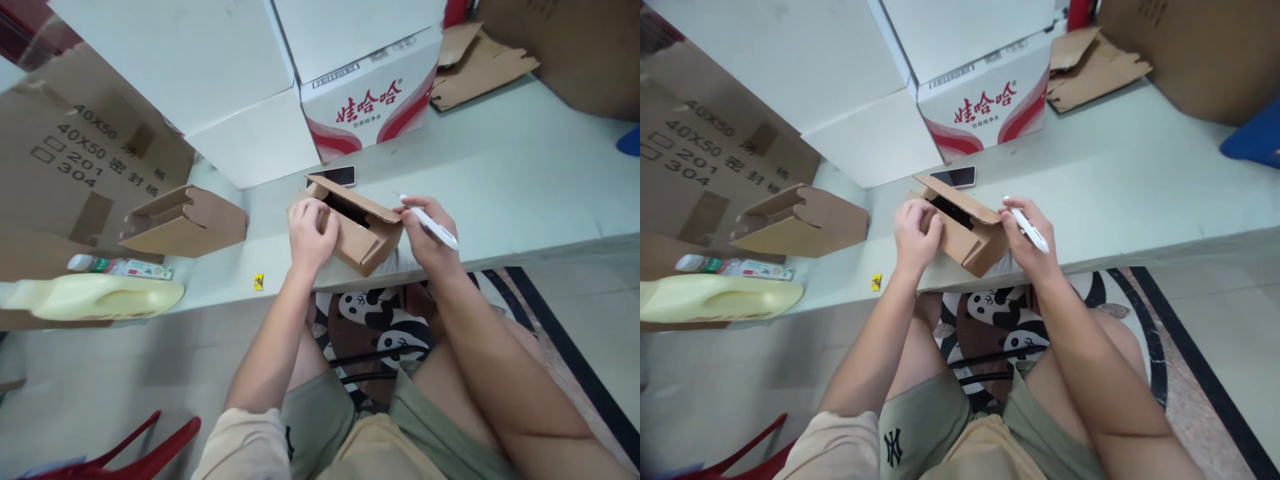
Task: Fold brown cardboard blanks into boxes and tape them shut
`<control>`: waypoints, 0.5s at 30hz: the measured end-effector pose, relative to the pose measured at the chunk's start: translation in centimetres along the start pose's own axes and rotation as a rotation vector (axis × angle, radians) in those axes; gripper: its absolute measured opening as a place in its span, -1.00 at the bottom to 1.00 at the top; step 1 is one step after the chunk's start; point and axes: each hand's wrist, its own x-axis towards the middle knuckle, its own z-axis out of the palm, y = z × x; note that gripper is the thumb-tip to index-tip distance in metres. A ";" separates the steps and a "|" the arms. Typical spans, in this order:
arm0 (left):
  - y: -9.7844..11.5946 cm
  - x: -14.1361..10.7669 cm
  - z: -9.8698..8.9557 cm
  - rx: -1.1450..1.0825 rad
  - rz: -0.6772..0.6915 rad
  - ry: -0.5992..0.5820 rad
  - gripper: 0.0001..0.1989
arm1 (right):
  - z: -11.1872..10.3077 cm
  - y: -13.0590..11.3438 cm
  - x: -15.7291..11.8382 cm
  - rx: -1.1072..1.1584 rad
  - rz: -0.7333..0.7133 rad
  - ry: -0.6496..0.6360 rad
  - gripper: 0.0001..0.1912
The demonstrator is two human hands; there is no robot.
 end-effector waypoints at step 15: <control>-3.4 -6.2 -6.3 -0.261 0.051 -0.292 -0.29 | -0.4 2.0 0.6 -0.773 0.106 -0.365 -0.34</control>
